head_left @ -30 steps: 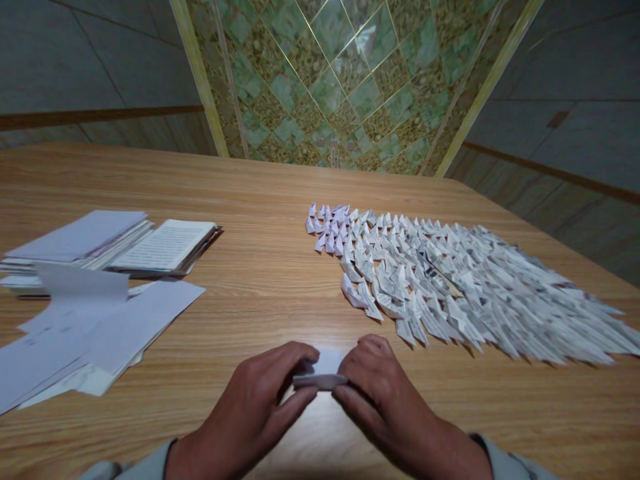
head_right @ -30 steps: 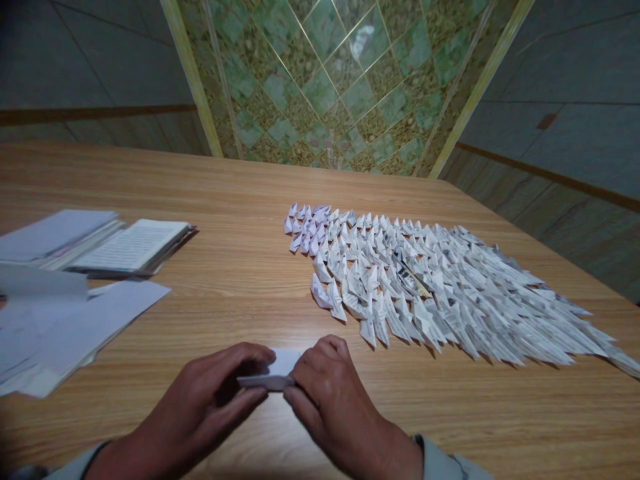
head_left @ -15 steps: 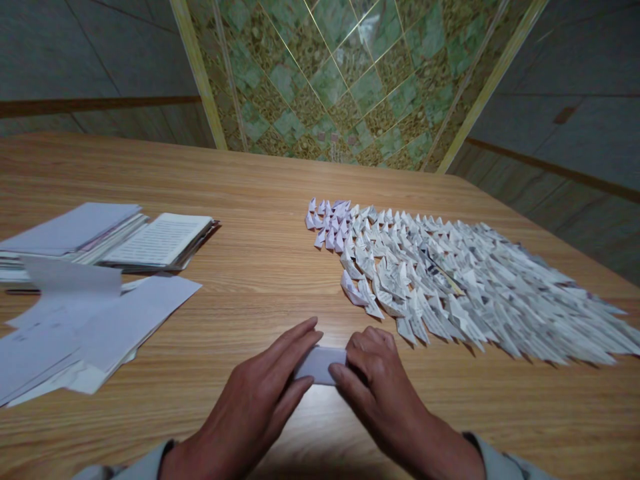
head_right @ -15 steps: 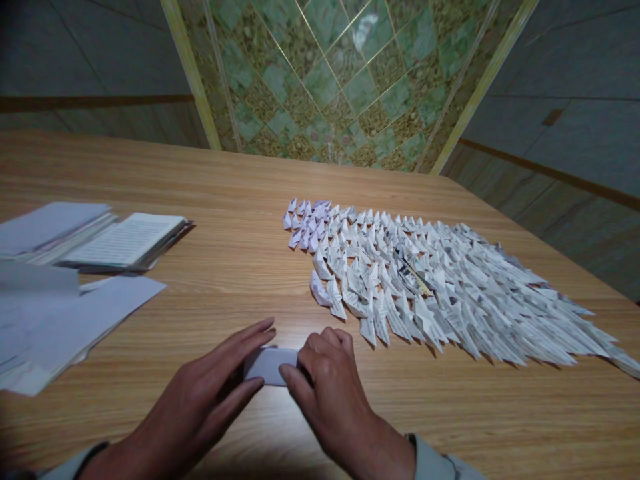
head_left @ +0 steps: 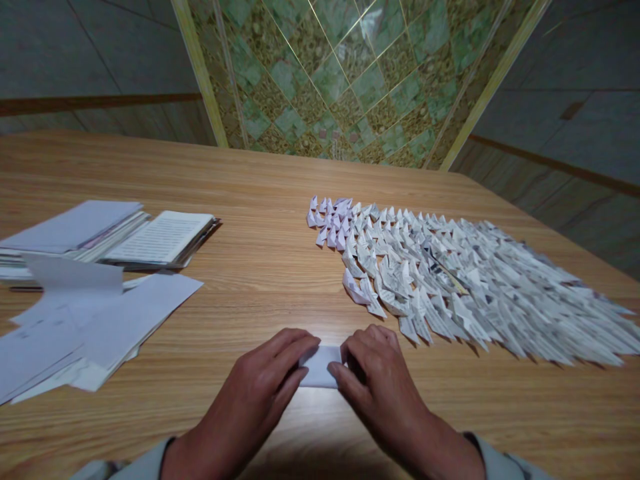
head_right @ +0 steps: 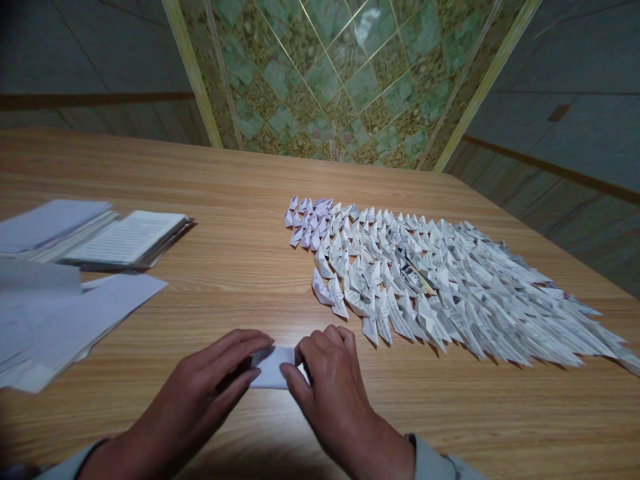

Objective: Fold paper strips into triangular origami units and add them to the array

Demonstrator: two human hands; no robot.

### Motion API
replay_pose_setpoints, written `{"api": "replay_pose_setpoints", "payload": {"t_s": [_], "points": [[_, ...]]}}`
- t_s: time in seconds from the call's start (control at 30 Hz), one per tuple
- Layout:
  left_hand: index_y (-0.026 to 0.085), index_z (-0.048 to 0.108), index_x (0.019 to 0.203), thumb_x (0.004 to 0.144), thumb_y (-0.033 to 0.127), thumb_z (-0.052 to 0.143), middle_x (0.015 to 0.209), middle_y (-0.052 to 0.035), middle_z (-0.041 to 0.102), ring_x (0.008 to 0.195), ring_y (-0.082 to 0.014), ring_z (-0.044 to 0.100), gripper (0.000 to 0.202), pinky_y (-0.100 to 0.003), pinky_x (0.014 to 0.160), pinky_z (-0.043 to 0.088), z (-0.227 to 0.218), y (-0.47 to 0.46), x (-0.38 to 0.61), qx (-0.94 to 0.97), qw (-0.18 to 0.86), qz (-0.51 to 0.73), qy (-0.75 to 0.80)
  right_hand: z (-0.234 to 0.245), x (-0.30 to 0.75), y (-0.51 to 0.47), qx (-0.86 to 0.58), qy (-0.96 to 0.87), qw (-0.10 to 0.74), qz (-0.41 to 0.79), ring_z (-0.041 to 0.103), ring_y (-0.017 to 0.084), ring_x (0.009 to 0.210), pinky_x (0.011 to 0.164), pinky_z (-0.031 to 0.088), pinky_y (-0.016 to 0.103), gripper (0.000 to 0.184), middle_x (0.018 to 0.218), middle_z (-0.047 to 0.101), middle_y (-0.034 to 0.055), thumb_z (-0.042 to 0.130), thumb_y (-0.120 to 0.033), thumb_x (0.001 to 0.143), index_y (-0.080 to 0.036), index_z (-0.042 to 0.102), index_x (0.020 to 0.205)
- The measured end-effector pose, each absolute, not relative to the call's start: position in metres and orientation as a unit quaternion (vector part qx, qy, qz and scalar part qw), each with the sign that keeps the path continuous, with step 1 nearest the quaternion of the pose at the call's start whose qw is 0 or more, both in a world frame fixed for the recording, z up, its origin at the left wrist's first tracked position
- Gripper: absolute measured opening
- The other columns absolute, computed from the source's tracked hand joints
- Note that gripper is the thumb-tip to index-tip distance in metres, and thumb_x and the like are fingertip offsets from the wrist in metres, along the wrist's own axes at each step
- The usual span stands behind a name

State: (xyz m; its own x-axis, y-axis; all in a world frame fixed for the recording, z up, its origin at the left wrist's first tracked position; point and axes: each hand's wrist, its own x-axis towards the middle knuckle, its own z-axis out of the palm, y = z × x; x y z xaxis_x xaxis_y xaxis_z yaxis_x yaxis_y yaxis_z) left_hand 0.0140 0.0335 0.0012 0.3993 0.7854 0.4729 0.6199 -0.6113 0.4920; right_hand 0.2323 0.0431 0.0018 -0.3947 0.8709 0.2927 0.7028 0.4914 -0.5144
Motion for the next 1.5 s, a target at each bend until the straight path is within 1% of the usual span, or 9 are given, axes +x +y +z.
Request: {"api": "replay_pose_setpoints", "payload": {"t_s": [0.13, 0.37, 0.57, 0.73, 0.87, 0.93, 1.03, 1.27, 1.5], "points": [[0.02, 0.066, 0.119, 0.096, 0.012, 0.054, 0.113, -0.0087, 0.074, 0.1, -0.0197, 0.074, 0.027, -0.027, 0.087, 0.061, 0.001, 0.033, 0.013, 0.837, 0.103, 0.334, 0.421, 0.002, 0.232, 0.042, -0.482, -0.813, 0.276, 0.173, 0.052, 0.02, 0.079, 0.081, 0.031, 0.036, 0.02, 0.08, 0.062, -0.001, 0.077, -0.01, 0.082, -0.019, 0.059, 0.085], [0.019, 0.066, 0.123, 0.098, 0.015, 0.055, 0.117, -0.0101, 0.075, 0.105, -0.0217, 0.074, 0.028, -0.032, 0.091, 0.061, -0.005, 0.032, 0.01, 0.84, 0.074, 0.326, 0.428, 0.005, 0.232, 0.042, -0.483, -0.807, 0.276, 0.197, 0.051, 0.02, 0.078, 0.079, 0.031, 0.035, 0.028, 0.079, 0.06, -0.0022, 0.077, -0.007, 0.08, -0.02, 0.06, 0.098], [0.02, 0.065, 0.124, 0.101, 0.018, 0.052, 0.119, -0.01, 0.075, 0.107, -0.0222, 0.074, 0.027, -0.033, 0.092, 0.062, -0.009, 0.033, 0.009, 0.841, 0.066, 0.326, 0.427, 0.007, 0.232, 0.042, -0.488, -0.811, 0.263, 0.189, 0.051, 0.021, 0.08, 0.08, 0.032, 0.035, 0.031, 0.081, 0.061, -0.001, 0.077, -0.006, 0.078, -0.02, 0.06, 0.1], [0.02, 0.066, 0.12, 0.101, 0.019, 0.053, 0.115, -0.0091, 0.076, 0.104, -0.0211, 0.074, 0.023, -0.031, 0.09, 0.061, -0.007, 0.034, 0.01, 0.839, 0.083, 0.334, 0.421, 0.008, 0.233, 0.04, -0.492, -0.807, 0.257, 0.203, 0.052, 0.022, 0.08, 0.077, 0.032, 0.035, 0.022, 0.079, 0.06, -0.0006, 0.074, -0.012, 0.084, -0.019, 0.061, 0.1], [0.02, 0.066, 0.116, 0.101, 0.018, 0.053, 0.107, -0.0067, 0.077, 0.096, -0.0194, 0.075, 0.02, -0.028, 0.085, 0.061, -0.005, 0.035, 0.01, 0.84, 0.104, 0.336, 0.412, 0.008, 0.234, 0.039, -0.478, -0.814, 0.265, 0.198, 0.052, 0.023, 0.081, 0.077, 0.032, 0.036, 0.026, 0.082, 0.062, 0.0008, 0.077, -0.021, 0.081, -0.019, 0.062, 0.102], [0.02, 0.067, 0.114, 0.101, 0.018, 0.053, 0.104, -0.0058, 0.078, 0.093, -0.0189, 0.075, 0.018, -0.027, 0.083, 0.06, -0.004, 0.035, 0.01, 0.841, 0.118, 0.336, 0.408, 0.009, 0.236, 0.039, -0.47, -0.815, 0.269, 0.207, 0.053, 0.023, 0.083, 0.079, 0.033, 0.036, 0.018, 0.086, 0.064, 0.002, 0.072, -0.023, 0.087, -0.02, 0.062, 0.103], [0.019, 0.066, 0.114, 0.1, 0.016, 0.054, 0.104, -0.0063, 0.076, 0.094, -0.019, 0.074, 0.019, -0.027, 0.083, 0.059, -0.003, 0.034, 0.009, 0.838, 0.146, 0.329, 0.41, 0.01, 0.24, 0.04, -0.479, -0.803, 0.272, 0.226, 0.054, 0.022, 0.085, 0.08, 0.033, 0.036, 0.008, 0.089, 0.065, 0.0017, 0.059, -0.015, 0.095, -0.021, 0.062, 0.1], [0.018, 0.067, 0.115, 0.101, 0.013, 0.052, 0.101, -0.0071, 0.073, 0.091, -0.0176, 0.072, 0.021, -0.024, 0.08, 0.057, 0.001, 0.033, 0.012, 0.832, 0.166, 0.341, 0.404, 0.012, 0.245, 0.04, -0.478, -0.823, 0.263, 0.159, 0.051, 0.02, 0.079, 0.08, 0.031, 0.035, 0.018, 0.076, 0.061, -0.0011, 0.075, -0.008, 0.081, -0.02, 0.062, 0.076], [0.021, 0.067, 0.115, 0.102, 0.019, 0.053, 0.098, -0.0039, 0.077, 0.086, -0.0157, 0.073, 0.019, -0.022, 0.077, 0.057, 0.0, 0.033, 0.011, 0.835, 0.15, 0.355, 0.393, 0.01, 0.245, 0.04, -0.455, -0.841, 0.26, 0.134, 0.051, 0.02, 0.08, 0.083, 0.032, 0.035, 0.019, 0.075, 0.063, -0.0012, 0.079, -0.009, 0.081, -0.02, 0.064, 0.075]]}}
